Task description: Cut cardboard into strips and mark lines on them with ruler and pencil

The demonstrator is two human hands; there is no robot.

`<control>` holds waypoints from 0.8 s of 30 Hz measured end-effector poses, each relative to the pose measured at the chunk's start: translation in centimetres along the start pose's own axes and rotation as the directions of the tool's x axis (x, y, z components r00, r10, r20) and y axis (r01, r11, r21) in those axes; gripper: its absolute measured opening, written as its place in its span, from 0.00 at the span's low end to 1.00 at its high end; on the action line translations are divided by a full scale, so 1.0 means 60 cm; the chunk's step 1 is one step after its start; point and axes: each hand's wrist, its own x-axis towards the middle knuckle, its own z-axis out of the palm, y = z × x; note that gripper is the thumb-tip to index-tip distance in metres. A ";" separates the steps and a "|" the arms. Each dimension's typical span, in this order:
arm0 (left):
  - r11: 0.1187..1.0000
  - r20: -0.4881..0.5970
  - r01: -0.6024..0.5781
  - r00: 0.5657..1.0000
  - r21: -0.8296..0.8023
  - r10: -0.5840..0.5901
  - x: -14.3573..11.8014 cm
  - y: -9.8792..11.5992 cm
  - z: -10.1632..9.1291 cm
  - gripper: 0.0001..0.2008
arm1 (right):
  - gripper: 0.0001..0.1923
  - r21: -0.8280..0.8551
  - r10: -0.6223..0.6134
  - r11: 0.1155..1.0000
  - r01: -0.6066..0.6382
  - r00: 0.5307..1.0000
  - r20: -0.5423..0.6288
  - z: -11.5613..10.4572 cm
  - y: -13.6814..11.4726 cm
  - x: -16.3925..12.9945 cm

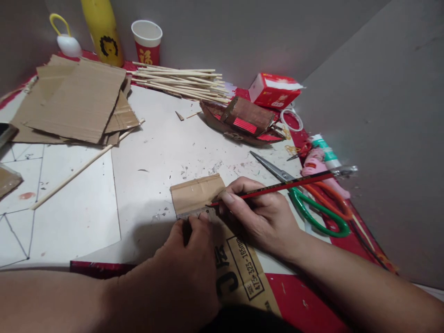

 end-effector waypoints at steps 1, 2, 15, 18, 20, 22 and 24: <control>1.000 -0.002 -0.002 1.000 0.002 0.002 0.001 -0.001 -0.001 0.26 | 0.11 -0.002 -0.002 1.000 0.002 1.000 -0.001 0.000 0.000 0.000; 1.000 -0.011 -0.001 1.000 0.005 0.001 0.001 -0.001 -0.002 0.26 | 0.11 -0.005 -0.003 1.000 0.003 1.000 -0.002 0.000 0.001 0.001; 1.000 -0.095 0.027 0.995 -0.007 -0.027 -0.007 0.012 0.020 0.28 | 0.11 -0.041 0.000 0.999 0.001 1.000 0.024 -0.003 -0.007 0.002; 1.000 -0.089 0.013 0.996 -0.008 -0.014 -0.007 0.012 0.020 0.30 | 0.11 -0.035 0.000 0.999 0.001 1.000 0.003 -0.002 -0.004 0.000; 1.000 -0.092 0.014 0.996 -0.012 -0.015 -0.007 0.011 0.020 0.30 | 0.11 -0.035 -0.009 0.999 0.009 1.000 0.005 -0.002 -0.004 -0.002; 1.000 -0.102 0.021 0.995 -0.011 -0.022 -0.006 0.011 0.021 0.29 | 0.12 -0.035 -0.008 0.999 0.009 1.000 0.022 -0.002 -0.004 -0.002; 1.000 -0.109 0.027 0.994 -0.007 -0.028 -0.007 0.011 0.022 0.29 | 0.11 -0.029 0.008 1.000 -0.008 1.000 0.019 -0.003 -0.005 -0.001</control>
